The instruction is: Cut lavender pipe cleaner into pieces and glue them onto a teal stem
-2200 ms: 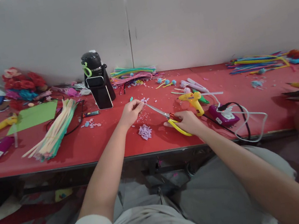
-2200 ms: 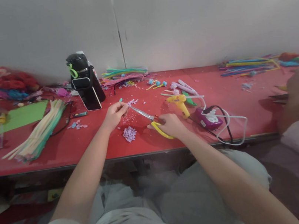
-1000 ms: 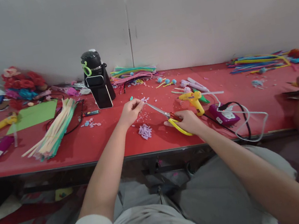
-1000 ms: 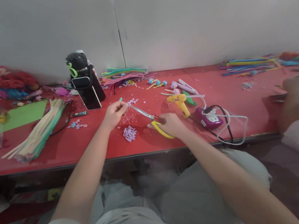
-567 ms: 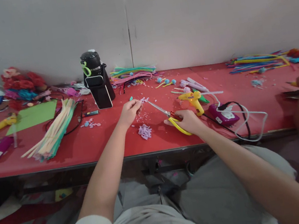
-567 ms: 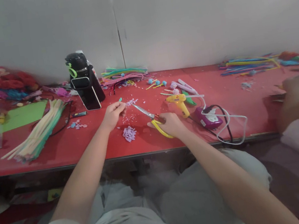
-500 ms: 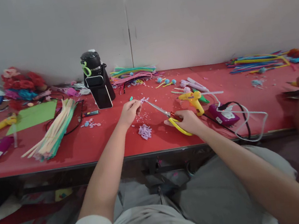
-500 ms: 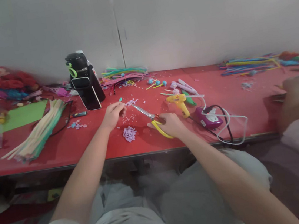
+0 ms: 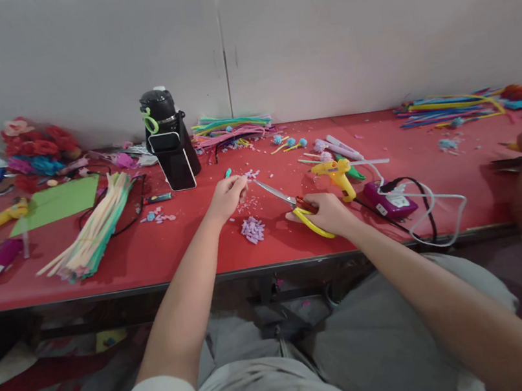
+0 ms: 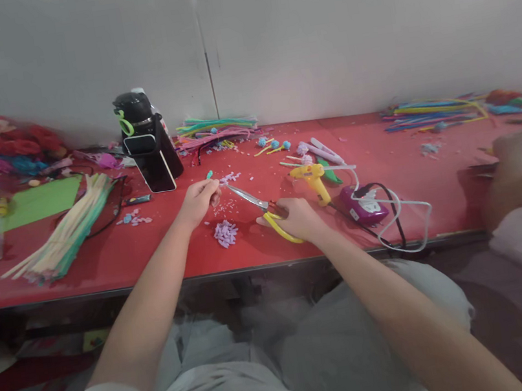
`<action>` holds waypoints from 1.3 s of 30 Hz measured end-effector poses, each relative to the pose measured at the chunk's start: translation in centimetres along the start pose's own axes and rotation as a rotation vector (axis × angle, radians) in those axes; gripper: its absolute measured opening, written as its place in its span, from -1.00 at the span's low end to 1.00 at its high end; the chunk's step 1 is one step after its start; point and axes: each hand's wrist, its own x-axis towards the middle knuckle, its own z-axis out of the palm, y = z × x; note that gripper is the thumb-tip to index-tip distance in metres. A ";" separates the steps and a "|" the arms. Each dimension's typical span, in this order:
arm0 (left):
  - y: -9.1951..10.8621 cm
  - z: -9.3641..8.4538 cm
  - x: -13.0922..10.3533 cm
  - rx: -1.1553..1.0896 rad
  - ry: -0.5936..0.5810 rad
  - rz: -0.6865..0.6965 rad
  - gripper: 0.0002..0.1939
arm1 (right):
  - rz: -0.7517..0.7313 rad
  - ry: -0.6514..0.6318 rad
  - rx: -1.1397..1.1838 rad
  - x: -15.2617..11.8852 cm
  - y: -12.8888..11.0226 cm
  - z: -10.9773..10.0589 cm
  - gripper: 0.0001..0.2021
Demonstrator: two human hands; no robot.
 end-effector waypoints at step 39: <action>-0.4 0.0 0.1 -0.052 -0.054 -0.025 -0.61 | 0.008 -0.012 0.012 0.0 0.0 0.0 -0.29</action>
